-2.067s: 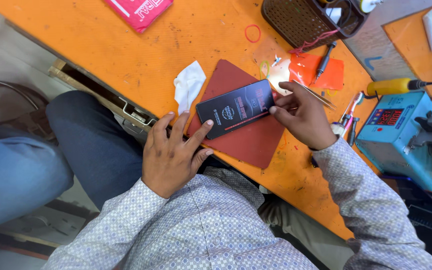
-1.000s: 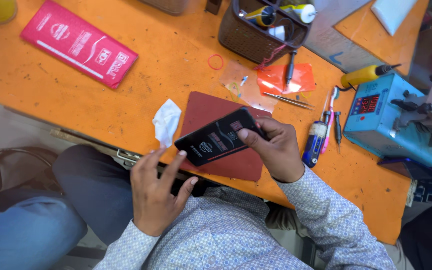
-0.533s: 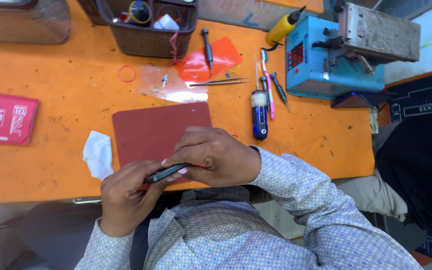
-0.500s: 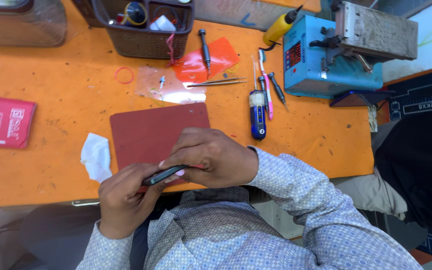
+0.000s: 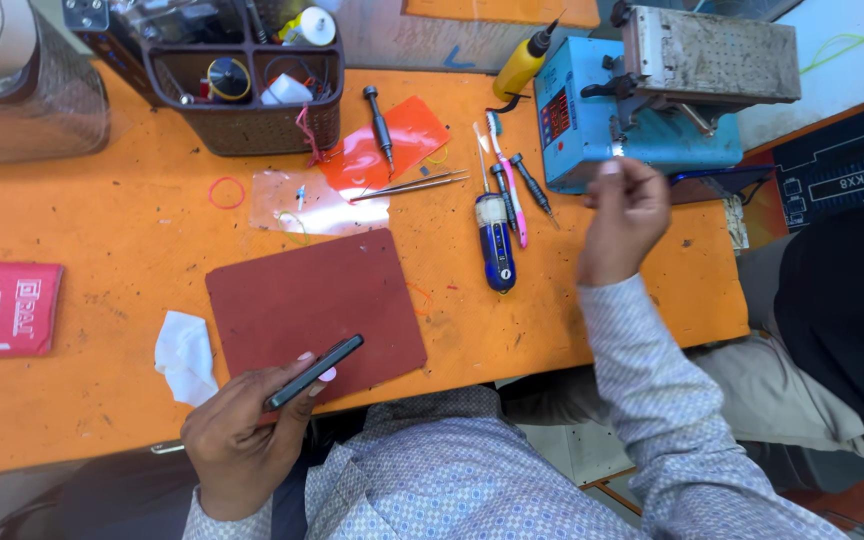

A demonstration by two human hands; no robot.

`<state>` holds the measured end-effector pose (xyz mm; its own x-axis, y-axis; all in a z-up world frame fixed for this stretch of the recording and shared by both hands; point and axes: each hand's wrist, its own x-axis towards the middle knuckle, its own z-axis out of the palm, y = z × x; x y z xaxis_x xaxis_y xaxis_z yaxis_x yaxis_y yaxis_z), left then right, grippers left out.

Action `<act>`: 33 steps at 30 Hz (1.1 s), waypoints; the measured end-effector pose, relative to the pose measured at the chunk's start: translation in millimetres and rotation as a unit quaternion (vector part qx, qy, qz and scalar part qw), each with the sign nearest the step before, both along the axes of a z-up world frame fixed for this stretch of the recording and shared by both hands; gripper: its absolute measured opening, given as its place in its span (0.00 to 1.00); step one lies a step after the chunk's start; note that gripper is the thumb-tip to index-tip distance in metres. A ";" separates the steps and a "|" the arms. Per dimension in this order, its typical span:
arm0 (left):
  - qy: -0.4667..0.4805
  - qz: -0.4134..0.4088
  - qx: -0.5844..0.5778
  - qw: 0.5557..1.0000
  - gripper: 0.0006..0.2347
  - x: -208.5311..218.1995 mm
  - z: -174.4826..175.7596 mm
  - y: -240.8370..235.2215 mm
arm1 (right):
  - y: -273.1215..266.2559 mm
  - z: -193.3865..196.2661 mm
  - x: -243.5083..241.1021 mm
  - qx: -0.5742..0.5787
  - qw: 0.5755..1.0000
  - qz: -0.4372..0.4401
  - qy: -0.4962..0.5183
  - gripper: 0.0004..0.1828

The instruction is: The person cleans the back of a smartphone with a tissue, then applies a screen protector to the front. They smooth the protector with a card to remove bubbles and inspect the result by holding the phone up to the light.

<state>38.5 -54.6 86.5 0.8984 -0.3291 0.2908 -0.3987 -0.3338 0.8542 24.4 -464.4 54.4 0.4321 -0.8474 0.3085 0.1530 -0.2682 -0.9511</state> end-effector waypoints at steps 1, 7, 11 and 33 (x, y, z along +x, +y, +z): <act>-0.007 -0.004 0.001 1.000 0.10 0.2 0.4 -2.0 | -19.9 -4.9 -0.1 0.006 1.000 -0.016 0.021 0.04; -0.016 0.001 0.026 1.000 0.10 -0.3 -0.6 -9.8 | -65.2 -18.8 0.6 0.111 0.988 -0.004 0.103 0.09; -0.024 0.002 0.028 0.999 0.10 1.4 0.9 -12.2 | -66.6 -11.7 2.8 0.203 0.974 0.042 0.090 0.07; 0.098 -0.027 0.003 0.995 0.09 39.2 -0.7 -15.1 | 141.8 104.5 74.3 -0.307 0.685 0.646 0.137 0.09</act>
<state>77.7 -69.7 85.8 0.9183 -0.3804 0.1098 -0.2429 -0.3222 0.9150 98.7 -322.5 158.9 0.8129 0.5499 0.1920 0.4773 -0.4399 -0.7607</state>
